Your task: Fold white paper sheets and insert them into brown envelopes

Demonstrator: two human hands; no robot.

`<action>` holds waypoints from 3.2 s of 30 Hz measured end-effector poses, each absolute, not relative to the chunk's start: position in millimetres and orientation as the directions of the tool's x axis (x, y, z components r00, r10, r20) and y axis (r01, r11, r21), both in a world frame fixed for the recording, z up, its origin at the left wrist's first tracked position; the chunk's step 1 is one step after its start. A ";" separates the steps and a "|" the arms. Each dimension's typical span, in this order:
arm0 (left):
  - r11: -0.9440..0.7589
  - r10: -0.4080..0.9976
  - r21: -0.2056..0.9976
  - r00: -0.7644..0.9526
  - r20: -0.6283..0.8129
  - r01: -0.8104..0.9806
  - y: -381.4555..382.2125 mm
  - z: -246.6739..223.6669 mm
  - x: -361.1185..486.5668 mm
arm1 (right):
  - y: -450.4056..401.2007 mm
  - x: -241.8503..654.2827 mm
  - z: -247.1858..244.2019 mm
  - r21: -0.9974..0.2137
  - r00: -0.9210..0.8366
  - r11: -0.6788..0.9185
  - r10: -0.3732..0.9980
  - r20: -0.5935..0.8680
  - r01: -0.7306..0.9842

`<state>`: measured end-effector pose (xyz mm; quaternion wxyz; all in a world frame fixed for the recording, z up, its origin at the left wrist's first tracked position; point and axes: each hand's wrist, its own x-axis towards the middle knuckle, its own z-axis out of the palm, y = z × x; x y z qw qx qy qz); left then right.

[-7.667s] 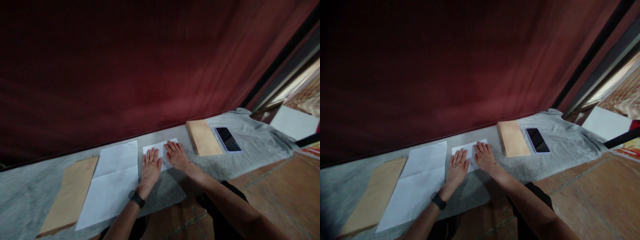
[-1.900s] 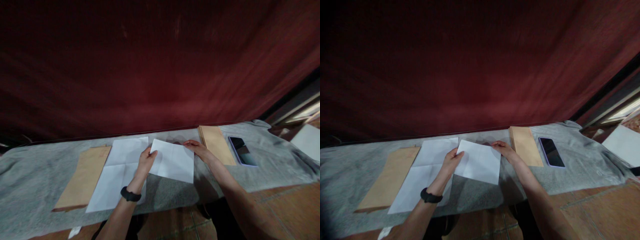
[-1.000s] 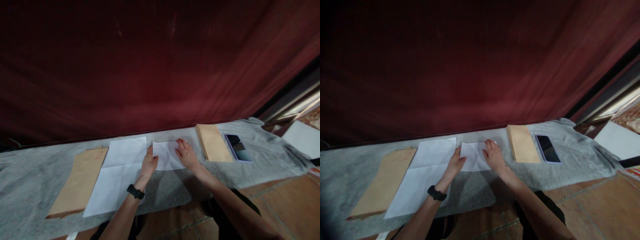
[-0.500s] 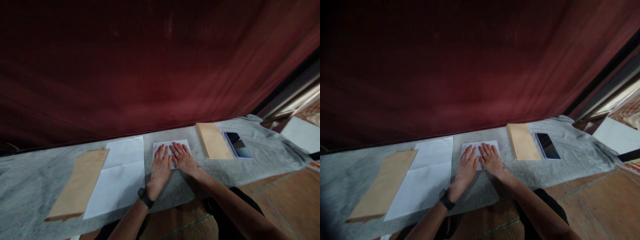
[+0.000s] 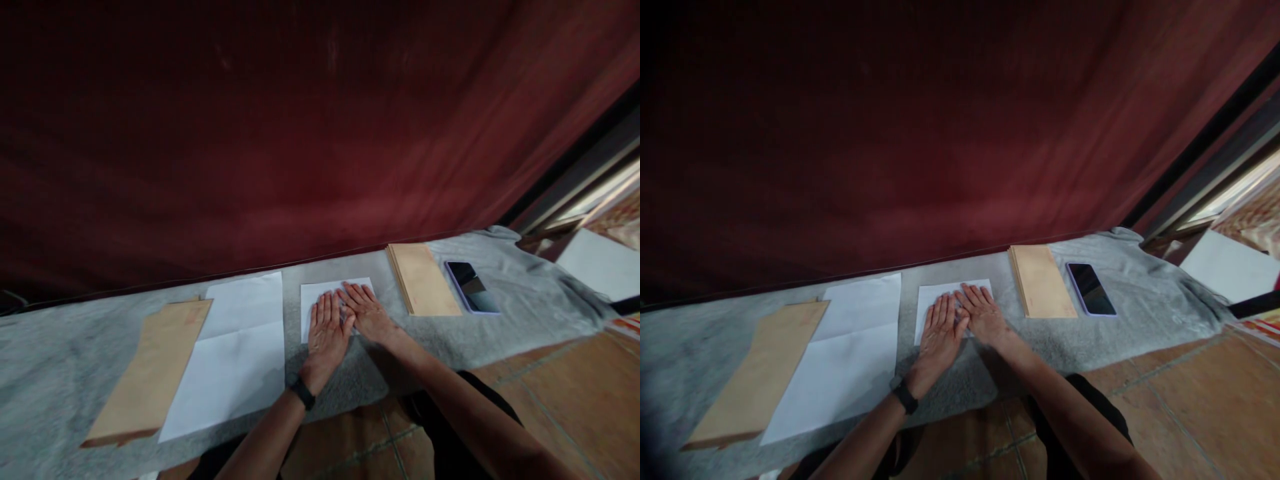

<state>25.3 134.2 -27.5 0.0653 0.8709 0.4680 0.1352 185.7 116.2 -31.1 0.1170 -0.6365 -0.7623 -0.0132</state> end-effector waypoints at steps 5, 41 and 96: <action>-0.469 0.883 0.184 0.452 0.128 0.864 139.8 -22.7 20.5 | 116.2 194.6 -31.5 -0.135 0.003 0.024 0.980 0.200 0.991; -0.434 0.898 0.171 0.409 0.162 0.885 146.2 -21.2 4.8 | 113.6 225.0 -5.7 -0.296 0.401 -0.394 0.915 -0.040 0.870; -0.662 0.743 0.096 0.633 0.219 0.744 151.4 -15.9 4.5 | 110.0 190.0 -34.9 -0.129 -0.018 0.048 0.976 0.218 0.990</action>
